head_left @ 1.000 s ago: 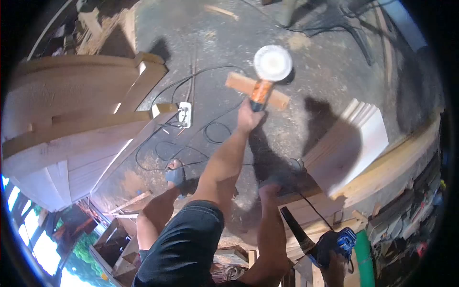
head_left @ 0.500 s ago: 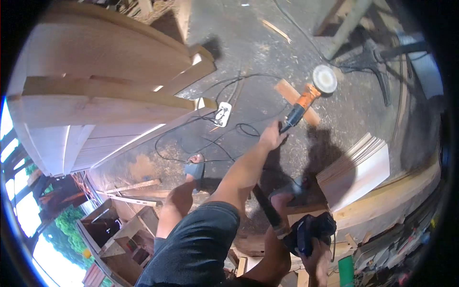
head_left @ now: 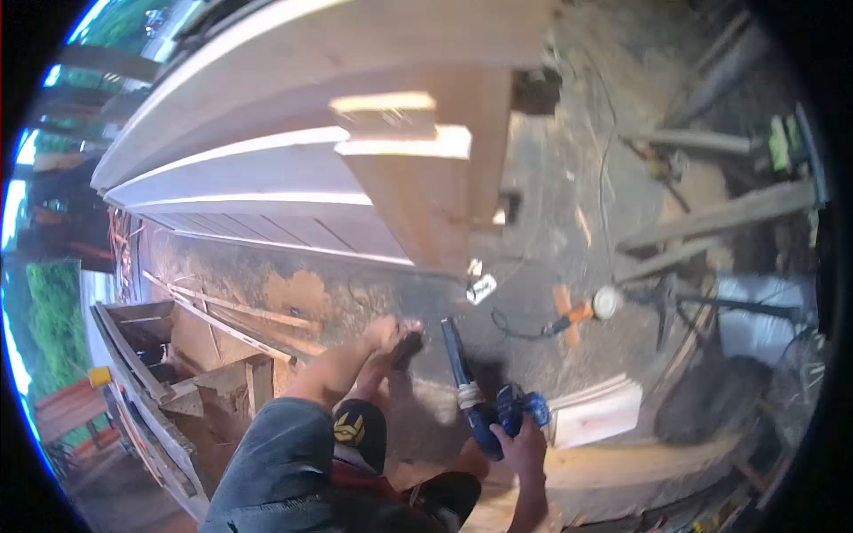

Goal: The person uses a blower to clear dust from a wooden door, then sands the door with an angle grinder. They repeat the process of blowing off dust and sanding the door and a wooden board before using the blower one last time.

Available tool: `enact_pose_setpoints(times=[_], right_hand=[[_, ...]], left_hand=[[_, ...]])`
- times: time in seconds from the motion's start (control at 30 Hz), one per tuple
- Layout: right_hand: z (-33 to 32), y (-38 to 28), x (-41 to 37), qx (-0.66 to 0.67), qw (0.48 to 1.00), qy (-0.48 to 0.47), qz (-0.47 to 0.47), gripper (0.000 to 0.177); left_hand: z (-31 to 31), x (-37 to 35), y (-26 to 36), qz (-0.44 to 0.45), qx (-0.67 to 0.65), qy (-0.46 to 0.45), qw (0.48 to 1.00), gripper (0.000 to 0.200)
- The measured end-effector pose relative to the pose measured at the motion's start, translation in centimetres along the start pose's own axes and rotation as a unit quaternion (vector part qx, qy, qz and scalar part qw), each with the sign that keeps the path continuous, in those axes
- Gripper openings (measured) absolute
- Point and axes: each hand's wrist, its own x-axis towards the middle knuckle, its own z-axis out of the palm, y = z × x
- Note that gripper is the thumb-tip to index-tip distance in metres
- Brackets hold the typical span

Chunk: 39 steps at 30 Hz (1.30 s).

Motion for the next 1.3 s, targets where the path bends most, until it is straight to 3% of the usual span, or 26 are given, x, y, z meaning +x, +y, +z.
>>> enact_pose_setpoints(times=[0.07,0.1,0.13,0.17,0.27,0.37,0.43,0.47,0.57,0.6,0.63,0.7,0.8,0.83,0.9,1.03,1.17,1.3], right_hand=[[-1.0,-3.0,-2.8,0.081,0.995,0.053,-0.020,0.055],[-2.5,-5.3,-4.3,0.120,0.990,0.064,-0.030,0.051],[-4.7,-8.6,-5.6,0.102,0.991,0.071,0.044,0.042],[-5.4,-9.4,-6.5,0.181,0.977,0.109,-0.005,0.035],[-10.2,-13.2,-8.8,0.169,0.975,0.117,-0.087,0.036],[-12.0,-16.1,-8.8,0.236,0.947,0.157,-0.152,0.042],[-12.4,-17.2,-7.9,0.251,0.941,0.186,-0.130,0.044],[-12.6,-18.1,-7.7,0.186,0.944,0.230,-0.143,0.044],[-14.2,-20.9,-7.3,0.067,0.957,0.159,-0.234,0.030],[-13.8,-21.4,-6.2,0.039,0.977,0.107,-0.180,0.029],[-12.9,-22.2,-5.1,0.052,0.977,0.069,-0.193,0.031],[-11.0,-26.2,-6.1,0.118,0.986,-0.034,-0.111,0.033],[-4.4,-28.4,-2.2,0.021,0.984,0.017,-0.175,0.039],[-2.6,-30.3,-1.5,-0.032,0.986,0.021,-0.161,0.053],[0.6,-35.6,-1.5,-0.059,0.982,0.039,-0.174,0.047],[5.4,-49.6,-4.1,0.111,0.981,-0.023,-0.156,0.033],[9.5,-61.2,-6.0,0.170,0.961,-0.031,-0.216,0.032],[12.3,-68.1,-5.5,0.202,0.929,-0.081,-0.300,0.027]], left_hand=[[-1.0,-5.2,-4.4,0.063,-0.020,0.041,0.997,0.046],[-1.5,-8.2,-5.3,0.026,-0.027,0.044,0.998,0.046],[-2.1,-11.1,-6.0,-0.011,-0.033,0.047,0.998,0.046],[-2.3,-14.0,-7.1,-0.021,-0.015,0.050,0.998,0.044],[-3.8,-22.4,-6.9,-0.050,-0.034,0.033,0.998,0.035],[-1.8,-27.8,-6.0,-0.064,-0.161,0.127,0.977,0.029],[-0.8,-31.6,-3.3,-0.029,-0.253,0.206,0.945,0.025],[-0.5,-33.0,-2.3,-0.010,-0.300,0.245,0.922,0.023],[1.0,-33.9,-3.8,-0.031,-0.305,0.327,0.894,0.019],[0.9,-34.0,-5.0,-0.074,-0.311,0.298,0.899,0.018],[1.6,-34.0,-6.3,-0.062,-0.325,0.298,0.896,0.017],[1.4,-32.2,-10.7,-0.039,-0.349,0.315,0.882,0.016],[1.7,-30.3,-16.9,-0.035,-0.428,0.262,0.865,0.016],[1.4,-30.0,-19.2,-0.018,-0.447,0.253,0.858,0.016],[-1.0,-32.8,-22.1,-0.054,-0.458,0.252,0.851,0.019],[-3.8,-39.1,-28.7,-0.101,-0.406,0.308,0.855,0.024],[-6.1,-42.6,-35.4,-0.097,-0.483,0.367,0.789,0.025],[-11.8,-46.6,-38.3,-0.149,-0.582,0.339,0.724,0.024]])
